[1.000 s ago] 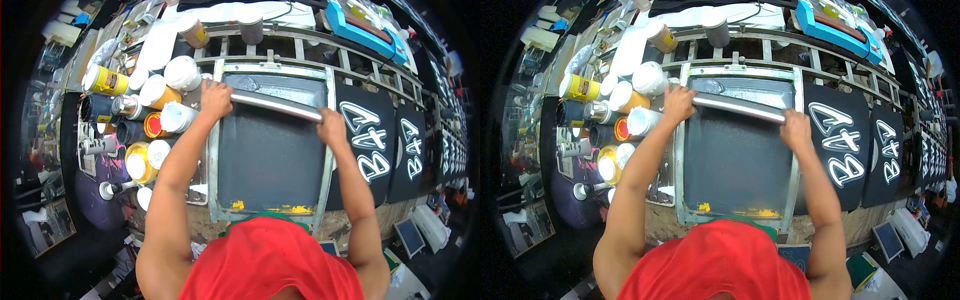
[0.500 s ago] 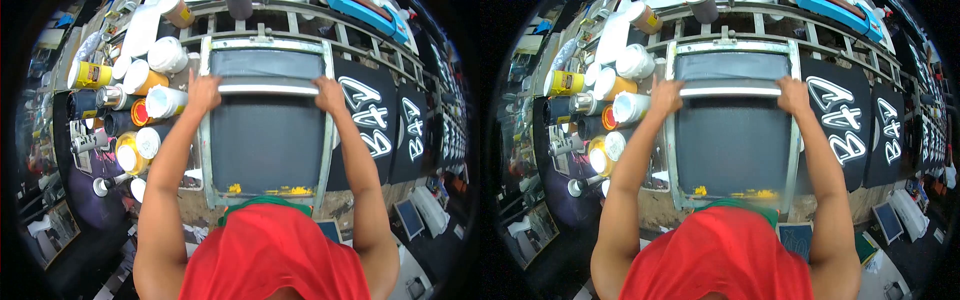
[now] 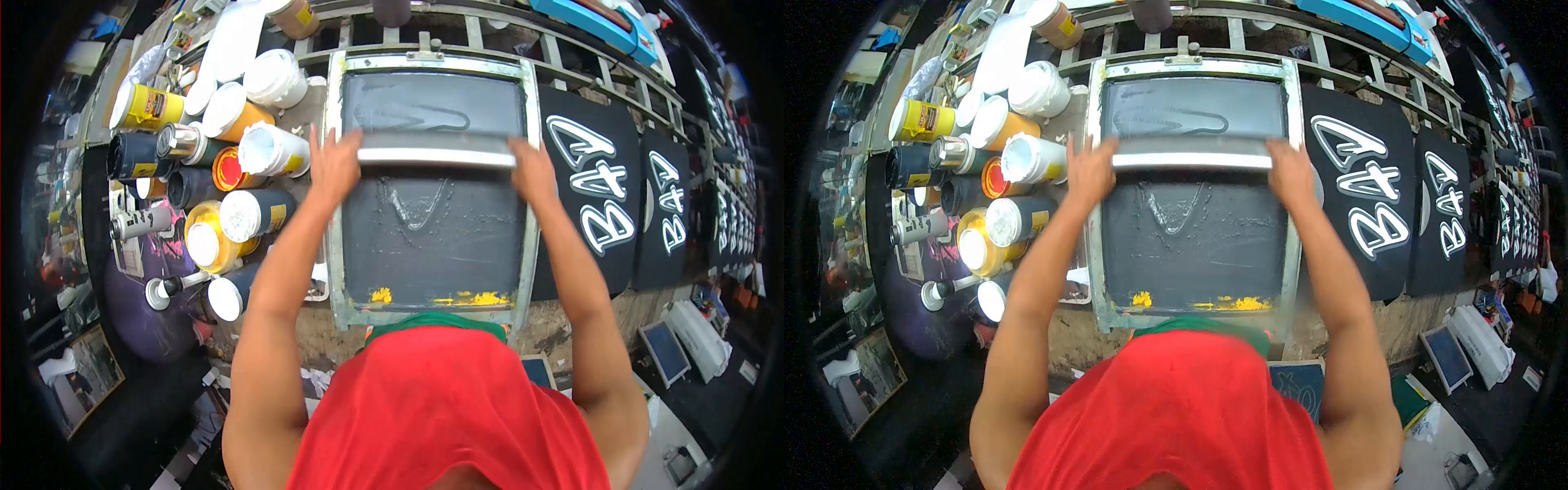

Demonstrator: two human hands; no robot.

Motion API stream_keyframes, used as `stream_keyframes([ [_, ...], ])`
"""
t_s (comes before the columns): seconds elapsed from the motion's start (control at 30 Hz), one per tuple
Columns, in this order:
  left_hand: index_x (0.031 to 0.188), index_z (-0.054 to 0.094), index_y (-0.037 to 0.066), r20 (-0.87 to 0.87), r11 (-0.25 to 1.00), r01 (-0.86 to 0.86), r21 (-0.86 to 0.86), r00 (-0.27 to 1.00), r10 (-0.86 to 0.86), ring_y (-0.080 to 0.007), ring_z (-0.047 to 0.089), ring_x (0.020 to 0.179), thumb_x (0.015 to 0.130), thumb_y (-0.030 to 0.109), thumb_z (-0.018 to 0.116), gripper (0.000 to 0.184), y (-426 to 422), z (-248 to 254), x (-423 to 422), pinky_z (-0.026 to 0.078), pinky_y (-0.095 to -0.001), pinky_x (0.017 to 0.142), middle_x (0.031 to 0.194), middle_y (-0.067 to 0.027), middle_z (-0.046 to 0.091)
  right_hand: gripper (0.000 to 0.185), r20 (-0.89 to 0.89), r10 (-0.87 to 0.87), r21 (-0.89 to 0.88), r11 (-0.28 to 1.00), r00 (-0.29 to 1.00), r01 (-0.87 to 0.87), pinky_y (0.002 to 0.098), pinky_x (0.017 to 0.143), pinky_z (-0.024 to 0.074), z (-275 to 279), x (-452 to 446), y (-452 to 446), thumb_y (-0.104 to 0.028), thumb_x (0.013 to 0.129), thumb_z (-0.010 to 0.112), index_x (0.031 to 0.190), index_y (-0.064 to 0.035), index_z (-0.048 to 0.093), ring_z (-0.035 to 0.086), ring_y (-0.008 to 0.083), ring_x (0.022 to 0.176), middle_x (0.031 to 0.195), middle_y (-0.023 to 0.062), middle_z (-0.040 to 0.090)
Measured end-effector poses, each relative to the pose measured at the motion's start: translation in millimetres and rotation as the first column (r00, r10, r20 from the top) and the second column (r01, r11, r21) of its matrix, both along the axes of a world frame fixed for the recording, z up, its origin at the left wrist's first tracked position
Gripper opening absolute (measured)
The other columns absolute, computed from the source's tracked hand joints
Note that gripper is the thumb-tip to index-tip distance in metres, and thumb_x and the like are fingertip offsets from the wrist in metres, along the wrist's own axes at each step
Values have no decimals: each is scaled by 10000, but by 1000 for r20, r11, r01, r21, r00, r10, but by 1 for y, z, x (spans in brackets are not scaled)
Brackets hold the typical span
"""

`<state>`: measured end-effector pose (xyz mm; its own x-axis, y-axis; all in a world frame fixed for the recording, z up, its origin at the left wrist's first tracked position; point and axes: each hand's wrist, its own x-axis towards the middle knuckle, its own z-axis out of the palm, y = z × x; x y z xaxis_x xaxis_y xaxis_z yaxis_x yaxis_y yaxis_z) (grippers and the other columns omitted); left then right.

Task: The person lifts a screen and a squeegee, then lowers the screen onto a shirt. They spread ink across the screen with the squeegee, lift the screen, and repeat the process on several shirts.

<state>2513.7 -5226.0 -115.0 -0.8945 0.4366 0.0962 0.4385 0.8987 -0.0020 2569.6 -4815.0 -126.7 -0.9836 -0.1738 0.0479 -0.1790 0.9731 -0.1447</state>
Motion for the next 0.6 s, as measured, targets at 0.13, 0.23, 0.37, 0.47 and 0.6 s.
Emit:
stream_keyframes([
  [0.13,1310,657,177,-113,993,-107,-48,988,101,-353,576,1297,797,57,667,527,27,-3,-102,247,-628,1189,1357,8,666,465,-30,-94,8,995,995,95,593,1095,417,5,-122,10,-38,826,607,1280,-117,671,634,295,1203,1284,98,682],
  [0.23,1307,666,189,-5,993,-93,-72,996,93,-336,599,1217,793,94,653,523,30,8,-91,263,-586,1191,1264,-26,698,473,99,-147,44,989,984,144,660,1076,397,17,-104,11,-46,812,613,1268,-148,686,642,298,1182,1271,82,687],
  [0.37,1295,663,139,145,999,-32,-35,989,36,-307,594,1139,700,93,696,598,11,18,45,246,-559,1204,1174,-86,702,536,202,-124,34,992,971,119,711,1100,340,23,26,1,-4,744,622,1250,-164,695,637,301,1185,1263,67,692],
  [0.47,1301,662,115,313,999,-38,-10,949,39,-302,575,1174,659,77,708,645,-12,24,165,233,-574,1206,1214,-73,692,567,415,-140,31,990,899,139,727,1125,296,36,151,-18,-15,734,642,1285,-150,664,600,295,1240,1378,75,636],
  [0.6,1298,667,105,370,999,-27,37,929,12,-321,562,1263,648,54,698,653,-25,23,222,213,-587,1208,1275,-85,688,630,369,-103,-84,986,924,144,696,1152,286,23,210,-20,29,698,647,1311,-115,654,563,314,1313,1375,94,639],
])
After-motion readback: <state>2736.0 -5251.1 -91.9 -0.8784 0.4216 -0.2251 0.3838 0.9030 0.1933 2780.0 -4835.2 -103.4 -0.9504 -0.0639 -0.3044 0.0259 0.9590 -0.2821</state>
